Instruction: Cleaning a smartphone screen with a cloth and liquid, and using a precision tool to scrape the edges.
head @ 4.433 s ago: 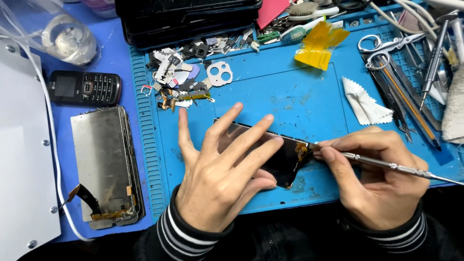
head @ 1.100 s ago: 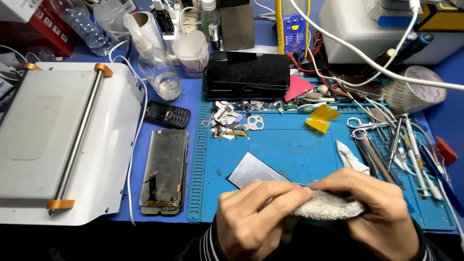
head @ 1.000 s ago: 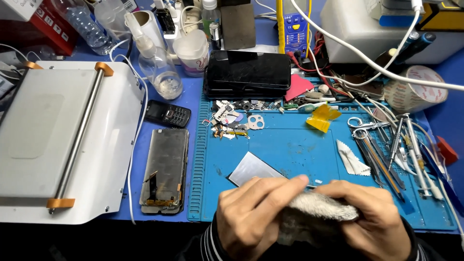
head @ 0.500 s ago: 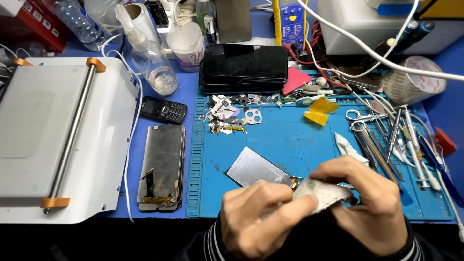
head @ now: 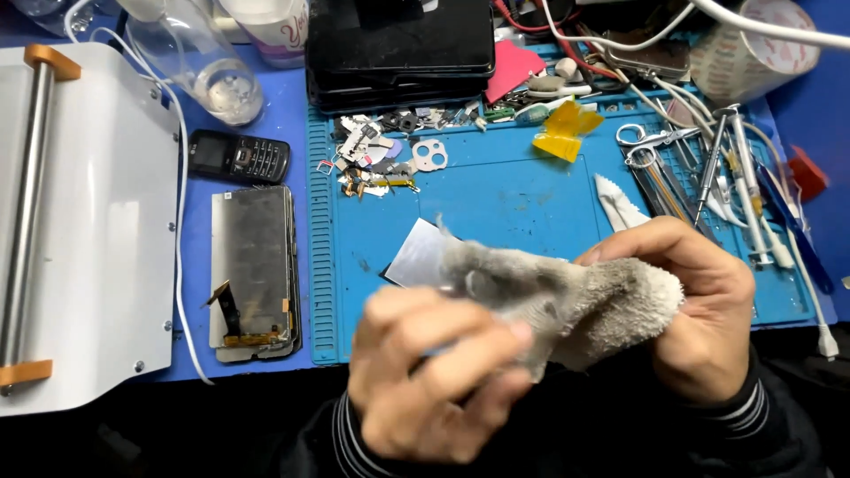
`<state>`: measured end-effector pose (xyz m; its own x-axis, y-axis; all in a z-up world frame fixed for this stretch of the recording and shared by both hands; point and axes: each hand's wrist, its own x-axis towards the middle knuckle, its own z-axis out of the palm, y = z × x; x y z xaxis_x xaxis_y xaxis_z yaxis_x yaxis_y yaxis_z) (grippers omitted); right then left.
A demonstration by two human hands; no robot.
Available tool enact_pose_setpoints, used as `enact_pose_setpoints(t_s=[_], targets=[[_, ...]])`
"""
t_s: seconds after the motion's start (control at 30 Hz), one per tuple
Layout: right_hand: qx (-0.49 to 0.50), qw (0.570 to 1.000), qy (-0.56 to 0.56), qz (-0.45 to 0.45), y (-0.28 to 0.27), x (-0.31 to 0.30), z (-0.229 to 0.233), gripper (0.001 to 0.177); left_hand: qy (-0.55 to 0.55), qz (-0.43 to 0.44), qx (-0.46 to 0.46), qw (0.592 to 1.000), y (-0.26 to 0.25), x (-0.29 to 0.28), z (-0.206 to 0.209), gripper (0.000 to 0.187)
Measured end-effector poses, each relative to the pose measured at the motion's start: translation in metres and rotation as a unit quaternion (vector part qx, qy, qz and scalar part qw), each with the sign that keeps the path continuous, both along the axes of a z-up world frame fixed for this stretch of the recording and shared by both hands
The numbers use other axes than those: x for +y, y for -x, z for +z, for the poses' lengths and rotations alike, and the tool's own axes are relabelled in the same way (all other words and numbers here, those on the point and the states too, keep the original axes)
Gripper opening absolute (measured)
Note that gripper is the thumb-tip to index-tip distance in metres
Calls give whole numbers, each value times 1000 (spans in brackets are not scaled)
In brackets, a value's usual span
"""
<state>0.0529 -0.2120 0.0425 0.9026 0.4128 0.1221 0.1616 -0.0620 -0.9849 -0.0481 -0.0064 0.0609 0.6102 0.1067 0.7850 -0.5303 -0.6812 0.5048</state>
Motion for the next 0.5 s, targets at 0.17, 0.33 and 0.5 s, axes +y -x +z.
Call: enact_pose_setpoints(t_s=[0.17, 0.33, 0.5], targets=[[34, 999, -7, 33, 0, 1, -2, 27, 94, -64, 142, 983, -14, 5, 14, 47], [16, 997, -44, 67, -3, 3, -4, 28, 234, -124, 248, 932, -14, -3, 8, 11], [2, 991, -98, 94, -10, 4, -18, 24, 253, -157, 273, 915, -11, -10, -3, 9]])
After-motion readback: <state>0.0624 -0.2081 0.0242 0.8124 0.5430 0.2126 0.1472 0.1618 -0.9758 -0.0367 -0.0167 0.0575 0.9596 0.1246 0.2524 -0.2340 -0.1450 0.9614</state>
